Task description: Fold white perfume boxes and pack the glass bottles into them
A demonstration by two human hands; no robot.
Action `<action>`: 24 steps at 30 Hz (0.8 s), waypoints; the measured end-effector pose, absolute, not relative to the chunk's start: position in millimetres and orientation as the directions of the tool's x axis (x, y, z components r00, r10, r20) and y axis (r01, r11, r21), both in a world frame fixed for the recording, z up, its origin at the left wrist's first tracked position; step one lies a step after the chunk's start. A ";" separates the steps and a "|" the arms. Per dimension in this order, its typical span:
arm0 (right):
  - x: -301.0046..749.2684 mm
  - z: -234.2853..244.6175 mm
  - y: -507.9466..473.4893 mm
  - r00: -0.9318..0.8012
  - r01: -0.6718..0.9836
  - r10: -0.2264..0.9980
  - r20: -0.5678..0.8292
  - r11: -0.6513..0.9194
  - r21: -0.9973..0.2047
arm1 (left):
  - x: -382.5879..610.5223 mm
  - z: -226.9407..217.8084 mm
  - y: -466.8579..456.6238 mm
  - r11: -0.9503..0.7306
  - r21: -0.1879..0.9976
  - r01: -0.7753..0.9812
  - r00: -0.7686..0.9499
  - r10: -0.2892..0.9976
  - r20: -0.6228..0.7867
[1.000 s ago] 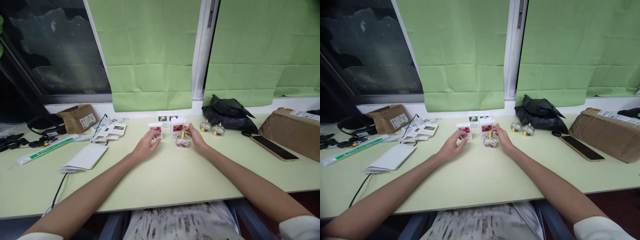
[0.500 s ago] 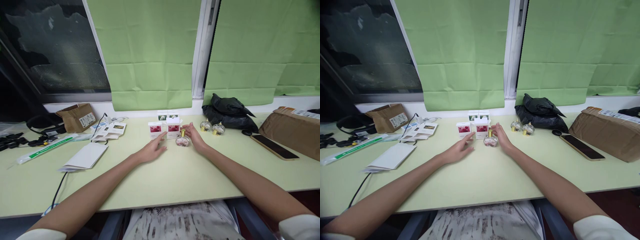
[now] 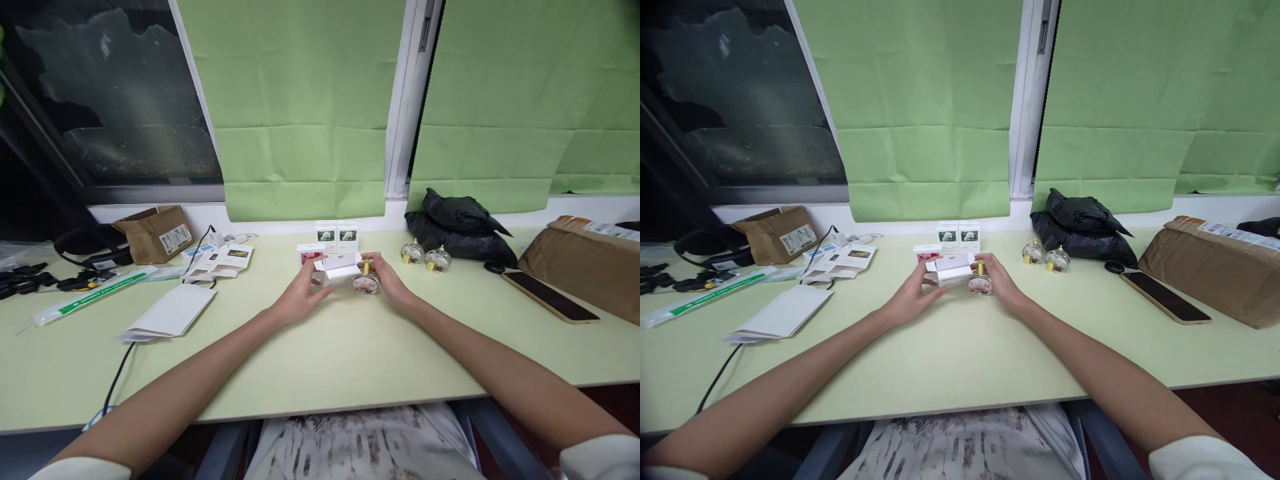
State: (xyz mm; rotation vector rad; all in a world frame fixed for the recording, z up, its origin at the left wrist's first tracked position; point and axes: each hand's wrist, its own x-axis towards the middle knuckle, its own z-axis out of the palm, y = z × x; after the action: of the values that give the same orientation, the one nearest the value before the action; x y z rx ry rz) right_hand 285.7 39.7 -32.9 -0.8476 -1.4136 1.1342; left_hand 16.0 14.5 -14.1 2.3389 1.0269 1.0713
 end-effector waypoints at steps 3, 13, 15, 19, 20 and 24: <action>284.1 -29.4 31.0 -0.236 -0.080 0.920 0.313 0.303 -0.950 | 15.3 -10.9 11.5 -0.642 0.552 0.532 0.428 0.766 0.479; 298.4 -14.9 17.0 -0.325 0.273 0.871 0.369 0.460 -0.845 | 8.6 -3.6 2.6 -0.643 0.517 0.565 0.352 0.754 0.554; 297.5 -16.0 17.6 -0.330 0.296 0.877 0.349 0.447 -0.844 | 7.0 -3.9 3.6 -0.673 0.490 0.554 0.370 0.726 0.580; 295.7 -15.2 16.6 -0.366 0.341 0.873 0.321 0.447 -0.827 | 2.2 -6.6 8.9 -0.732 0.396 0.555 0.426 0.659 0.620; 295.9 -14.3 16.3 -0.363 0.373 0.870 0.334 0.464 -0.803 | 0.7 -7.5 10.5 -0.748 0.349 0.565 0.449 0.633 0.631; 299.5 -10.7 15.9 -0.325 0.474 0.833 0.448 0.553 -0.685 | -4.1 -10.2 15.2 -0.813 0.133 0.567 0.551 0.494 0.673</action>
State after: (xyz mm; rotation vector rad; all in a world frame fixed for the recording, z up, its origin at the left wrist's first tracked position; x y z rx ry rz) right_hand 299.5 15.9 -10.7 -1.0534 -1.9768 0.5598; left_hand -4.1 15.2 -10.2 2.8533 0.9795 1.1865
